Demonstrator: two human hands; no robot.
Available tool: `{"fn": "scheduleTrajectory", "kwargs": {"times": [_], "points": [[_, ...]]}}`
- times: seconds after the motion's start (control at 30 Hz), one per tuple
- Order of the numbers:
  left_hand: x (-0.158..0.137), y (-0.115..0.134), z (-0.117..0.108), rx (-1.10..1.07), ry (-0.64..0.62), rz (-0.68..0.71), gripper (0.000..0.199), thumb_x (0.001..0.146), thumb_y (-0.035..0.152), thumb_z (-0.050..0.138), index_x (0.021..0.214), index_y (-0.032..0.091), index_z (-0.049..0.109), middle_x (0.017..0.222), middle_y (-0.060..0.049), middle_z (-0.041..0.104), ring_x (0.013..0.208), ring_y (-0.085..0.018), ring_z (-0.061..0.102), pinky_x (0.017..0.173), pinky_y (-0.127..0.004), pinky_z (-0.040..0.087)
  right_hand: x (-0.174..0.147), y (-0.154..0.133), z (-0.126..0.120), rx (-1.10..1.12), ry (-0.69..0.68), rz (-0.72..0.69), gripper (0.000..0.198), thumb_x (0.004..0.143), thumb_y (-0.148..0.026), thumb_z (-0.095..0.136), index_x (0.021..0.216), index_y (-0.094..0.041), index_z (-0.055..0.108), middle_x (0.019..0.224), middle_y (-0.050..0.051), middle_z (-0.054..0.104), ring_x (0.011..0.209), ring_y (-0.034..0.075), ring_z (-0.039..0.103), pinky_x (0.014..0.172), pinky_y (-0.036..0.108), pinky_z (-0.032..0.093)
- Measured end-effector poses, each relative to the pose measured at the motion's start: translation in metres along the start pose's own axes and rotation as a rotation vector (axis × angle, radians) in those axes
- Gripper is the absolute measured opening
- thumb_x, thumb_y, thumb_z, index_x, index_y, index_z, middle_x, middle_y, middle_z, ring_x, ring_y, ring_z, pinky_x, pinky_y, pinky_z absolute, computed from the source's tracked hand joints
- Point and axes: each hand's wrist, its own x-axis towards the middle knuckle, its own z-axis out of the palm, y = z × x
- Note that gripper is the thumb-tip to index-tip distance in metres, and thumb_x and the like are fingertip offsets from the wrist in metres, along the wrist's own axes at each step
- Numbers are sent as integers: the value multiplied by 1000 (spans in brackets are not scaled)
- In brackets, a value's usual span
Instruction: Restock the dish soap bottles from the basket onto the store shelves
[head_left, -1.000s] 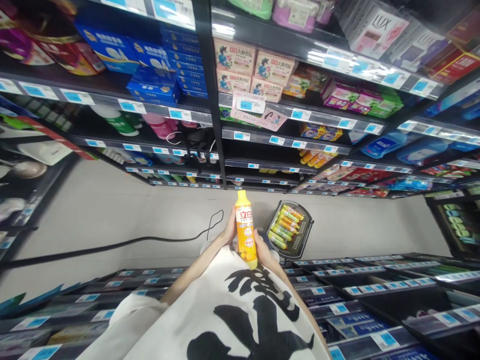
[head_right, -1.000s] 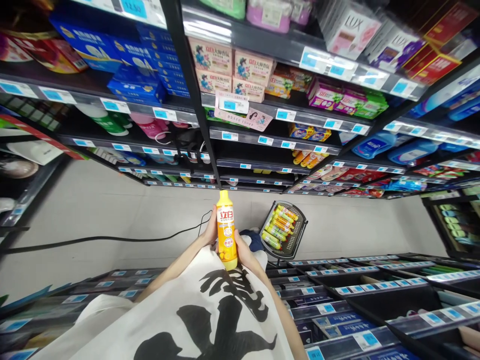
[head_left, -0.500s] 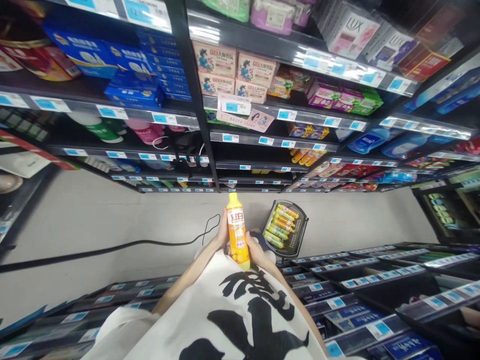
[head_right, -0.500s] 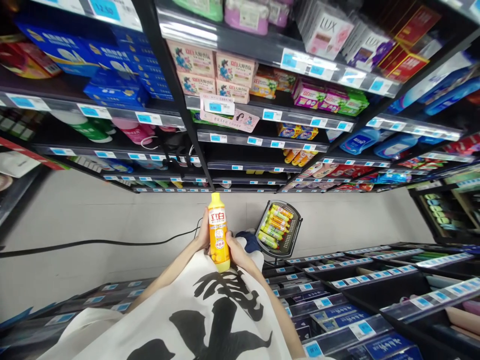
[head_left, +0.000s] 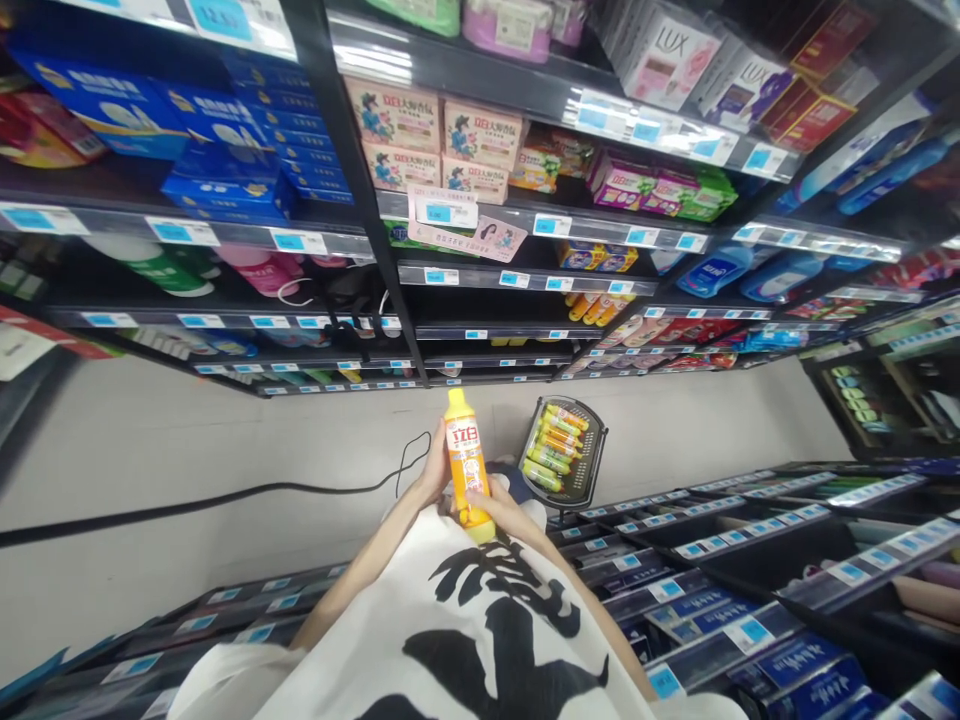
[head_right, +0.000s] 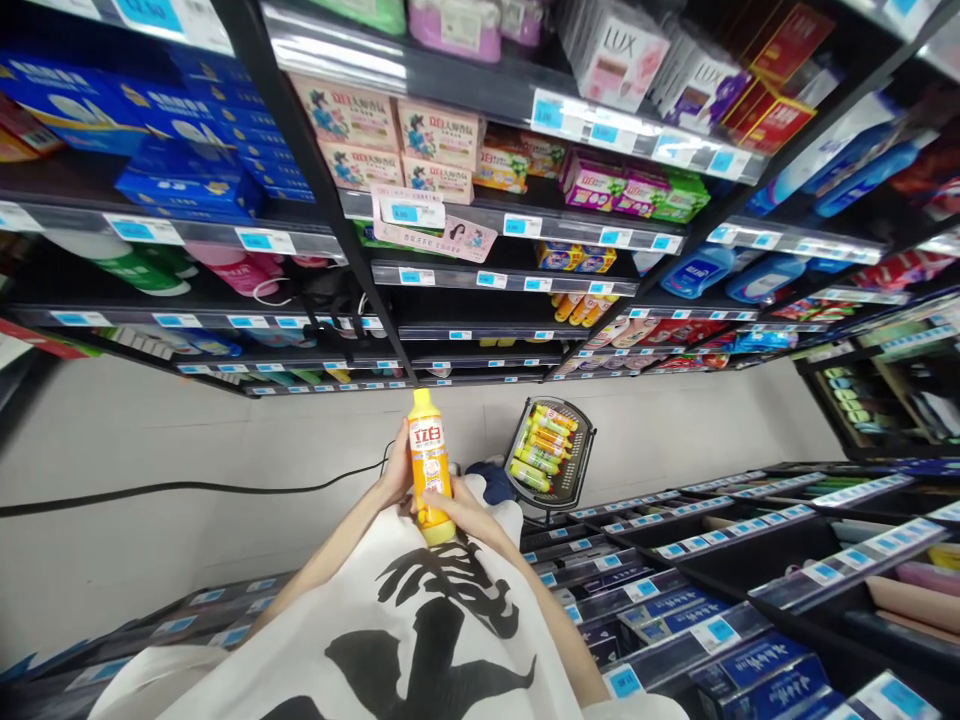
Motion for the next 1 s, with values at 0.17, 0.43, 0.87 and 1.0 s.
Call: {"fn": "scheduleTrajectory", "kwargs": {"times": [0.17, 0.43, 0.87, 1.0], "points": [[-8, 3, 3, -1, -102, 35, 64, 76, 72, 69, 106, 15, 65, 84, -7, 75, 82, -27, 74, 73, -36, 56, -3, 0, -7, -26, 128, -12, 64, 63, -48, 89, 111, -21, 56, 91, 3, 68, 72, 19, 63, 69, 34, 52], [-6, 7, 5, -16, -134, 162, 65, 76, 66, 76, 117, 17, 64, 112, -13, 76, 103, -30, 73, 83, -38, 58, 10, 18, -25, -152, 246, -121, 66, 57, -44, 91, 108, -19, 58, 99, 3, 69, 83, 18, 65, 79, 34, 53], [18, -1, 5, 331, 8, 154, 53, 64, 43, 92, 103, 18, 68, 102, -8, 77, 93, -24, 74, 82, -33, 56, 18, 25, -43, -867, 450, -5, 57, 65, -37, 83, 112, -20, 57, 97, 10, 72, 87, 28, 67, 70, 31, 37], [26, -2, 22, 491, -132, 172, 51, 67, 42, 90, 106, 17, 69, 105, -11, 77, 96, -26, 72, 87, -33, 55, 16, 22, -59, -793, 476, -18, 56, 59, -33, 86, 104, -19, 57, 96, 8, 72, 84, 26, 67, 67, 29, 37]]}}
